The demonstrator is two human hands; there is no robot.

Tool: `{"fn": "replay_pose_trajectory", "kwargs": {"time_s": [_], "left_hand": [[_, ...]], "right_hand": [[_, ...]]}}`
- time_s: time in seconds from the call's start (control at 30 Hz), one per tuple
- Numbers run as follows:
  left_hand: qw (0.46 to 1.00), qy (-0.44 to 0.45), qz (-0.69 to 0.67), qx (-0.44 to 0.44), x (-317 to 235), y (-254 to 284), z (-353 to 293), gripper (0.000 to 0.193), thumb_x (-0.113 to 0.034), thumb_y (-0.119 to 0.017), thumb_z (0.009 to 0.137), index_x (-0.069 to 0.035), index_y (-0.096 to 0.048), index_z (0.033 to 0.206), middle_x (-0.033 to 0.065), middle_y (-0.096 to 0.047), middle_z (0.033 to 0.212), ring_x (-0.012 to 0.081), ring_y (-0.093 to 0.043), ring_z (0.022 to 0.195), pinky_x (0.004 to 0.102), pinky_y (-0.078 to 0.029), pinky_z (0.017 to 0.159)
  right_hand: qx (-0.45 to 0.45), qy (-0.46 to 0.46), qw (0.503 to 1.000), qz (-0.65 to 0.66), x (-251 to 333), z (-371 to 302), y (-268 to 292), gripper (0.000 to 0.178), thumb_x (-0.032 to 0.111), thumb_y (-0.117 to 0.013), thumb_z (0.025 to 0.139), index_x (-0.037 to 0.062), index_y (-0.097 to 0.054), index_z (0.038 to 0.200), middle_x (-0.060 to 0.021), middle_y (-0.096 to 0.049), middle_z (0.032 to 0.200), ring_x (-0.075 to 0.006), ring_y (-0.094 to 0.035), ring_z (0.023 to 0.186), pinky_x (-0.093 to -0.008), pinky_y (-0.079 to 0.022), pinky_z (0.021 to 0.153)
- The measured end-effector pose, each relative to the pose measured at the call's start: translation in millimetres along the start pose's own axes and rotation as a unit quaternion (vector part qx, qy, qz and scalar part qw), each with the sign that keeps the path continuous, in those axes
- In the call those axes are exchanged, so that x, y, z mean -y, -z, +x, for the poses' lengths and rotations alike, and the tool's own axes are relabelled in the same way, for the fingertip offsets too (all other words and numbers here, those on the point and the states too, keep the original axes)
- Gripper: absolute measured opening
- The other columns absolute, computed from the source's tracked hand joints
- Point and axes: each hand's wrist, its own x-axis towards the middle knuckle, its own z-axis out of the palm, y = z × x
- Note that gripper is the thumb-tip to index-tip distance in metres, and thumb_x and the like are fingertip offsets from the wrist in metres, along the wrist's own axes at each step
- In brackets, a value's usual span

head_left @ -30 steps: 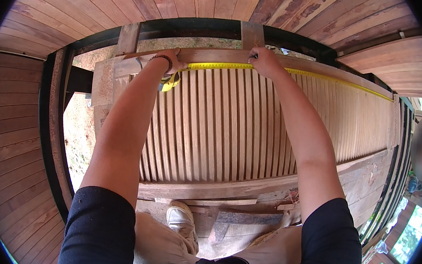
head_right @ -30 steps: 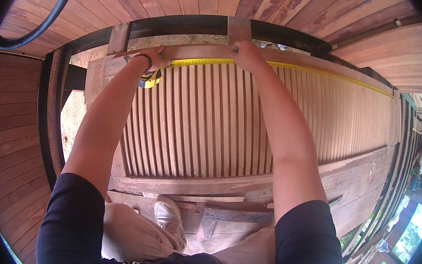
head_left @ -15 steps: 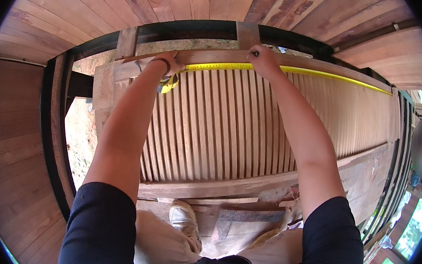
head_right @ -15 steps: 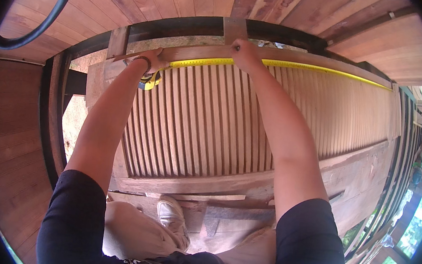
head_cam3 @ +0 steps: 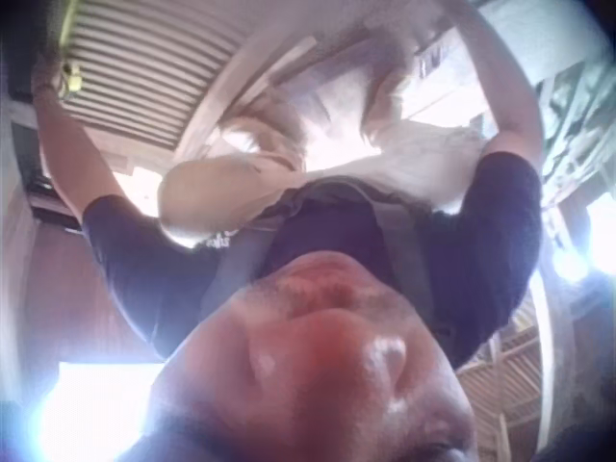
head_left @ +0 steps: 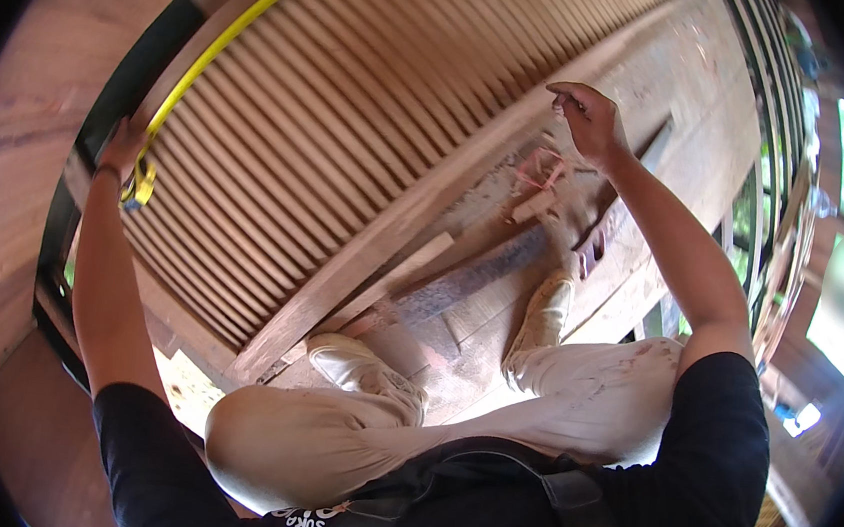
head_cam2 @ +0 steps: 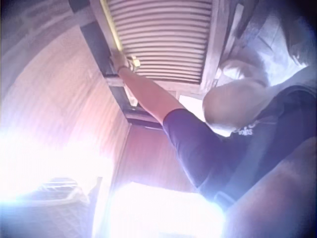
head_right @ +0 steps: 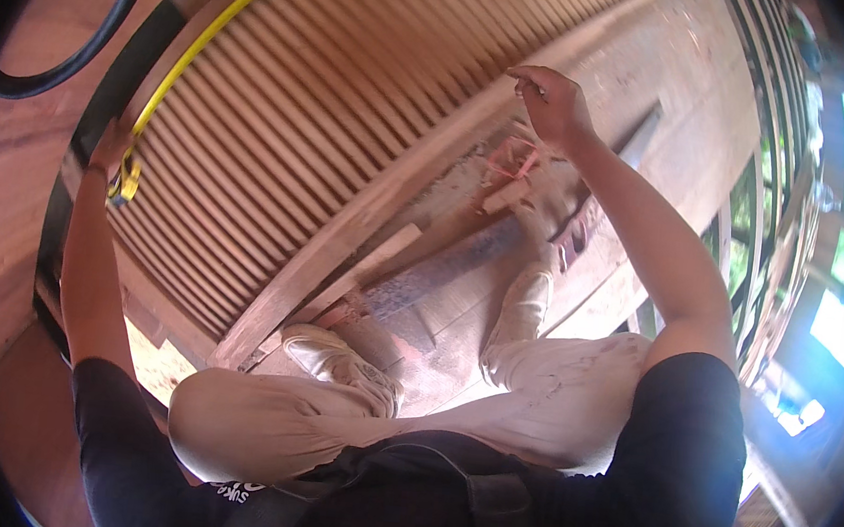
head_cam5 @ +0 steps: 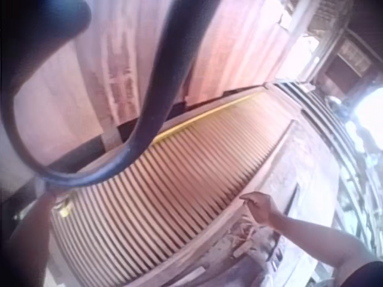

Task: The person measures a wooden slatted panel with a tape measure, then uses a square and pencil to mark cut lines on the wood. The person repositions the panel and repeats the marking process on different sections.

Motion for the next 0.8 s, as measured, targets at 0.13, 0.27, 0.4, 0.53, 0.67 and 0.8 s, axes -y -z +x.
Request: {"fn": "replay_pose_trajectory", "kwargs": {"time_s": [0.13, 0.27, 0.4, 0.53, 0.67, 0.8], "left_hand": [[0.984, -0.072, -0.079, -0.143, -43.9, -11.0, -64.1, 0.073, -0.043, -0.07, 0.098, -0.012, -0.042, 0.158, 0.0153, -0.066, 0.117, 0.0241, -0.063, 0.111, 0.0363, -0.049, 0.094], [0.946, -0.074, -0.315, 0.016, -162.1, -7.0, -169.0, 0.052, -0.033, -0.072, 0.099, -0.016, -0.06, 0.146, -0.004, -0.05, 0.079, 0.0076, -0.047, 0.072, 0.0247, -0.041, 0.063], [0.941, 0.007, -0.297, 0.161, -303.6, -17.6, -238.4, 0.057, -0.046, -0.071, 0.097, -0.011, -0.063, 0.142, 0.0101, -0.074, 0.106, 0.0166, -0.071, 0.087, 0.0315, -0.057, 0.079], [0.931, 0.017, -0.293, 0.219, -391.9, -21.0, -296.8, 0.052, -0.046, -0.067, 0.099, -0.012, -0.063, 0.139, 0.0125, -0.075, 0.109, 0.0197, -0.073, 0.089, 0.0372, -0.059, 0.087], [0.921, 0.011, -0.276, 0.276, -454.2, -36.3, -320.4, 0.06, -0.061, -0.064, 0.096, -0.012, -0.066, 0.131, 0.0124, -0.074, 0.111, 0.021, -0.073, 0.092, 0.0365, -0.059, 0.084], [0.929, -0.031, -0.278, 0.241, -479.5, -52.1, -324.1, 0.069, -0.065, -0.064, 0.094, -0.006, -0.065, 0.129, 0.0163, -0.074, 0.109, 0.0237, -0.073, 0.093, 0.0376, -0.058, 0.082]], "right_hand": [[0.077, 0.011, 0.979, -0.189, -8.8, -74.1, 53.6, 0.024, 0.008, -0.059, 0.096, 0.0044, -0.072, 0.116, -0.015, -0.071, 0.109, -0.0307, -0.069, 0.102, -0.0409, -0.056, 0.093], [0.188, 0.014, 0.958, -0.218, -31.3, -118.2, 36.2, 0.029, 0.012, -0.066, 0.09, 0.0092, -0.071, 0.119, -0.0142, -0.066, 0.111, -0.0338, -0.068, 0.105, -0.0443, -0.057, 0.092], [0.302, 0.17, 0.918, -0.194, -28.2, -130.6, -11.4, 0.046, 0.018, -0.077, 0.082, 0.0092, -0.068, 0.126, -0.0159, -0.064, 0.124, -0.0342, -0.065, 0.111, -0.0447, -0.054, 0.094], [0.367, 0.364, 0.822, -0.239, 14.5, -142.8, -58.5, 0.077, 0.038, -0.082, 0.077, 0.0011, -0.057, 0.14, -0.0185, -0.057, 0.137, -0.0371, -0.054, 0.129, -0.0497, -0.043, 0.11], [0.291, 0.444, 0.802, -0.272, -14.9, -180.8, -88.0, 0.083, 0.037, -0.081, 0.075, 0.0001, -0.053, 0.144, -0.019, -0.055, 0.14, -0.0403, -0.052, 0.13, -0.0513, -0.04, 0.112], [0.375, 0.329, 0.835, -0.234, 4.3, -176.2, -74.0, 0.081, 0.03, -0.08, 0.075, 0.0002, -0.051, 0.144, -0.0213, -0.05, 0.144, -0.0414, -0.052, 0.128, -0.051, -0.043, 0.11]]}}
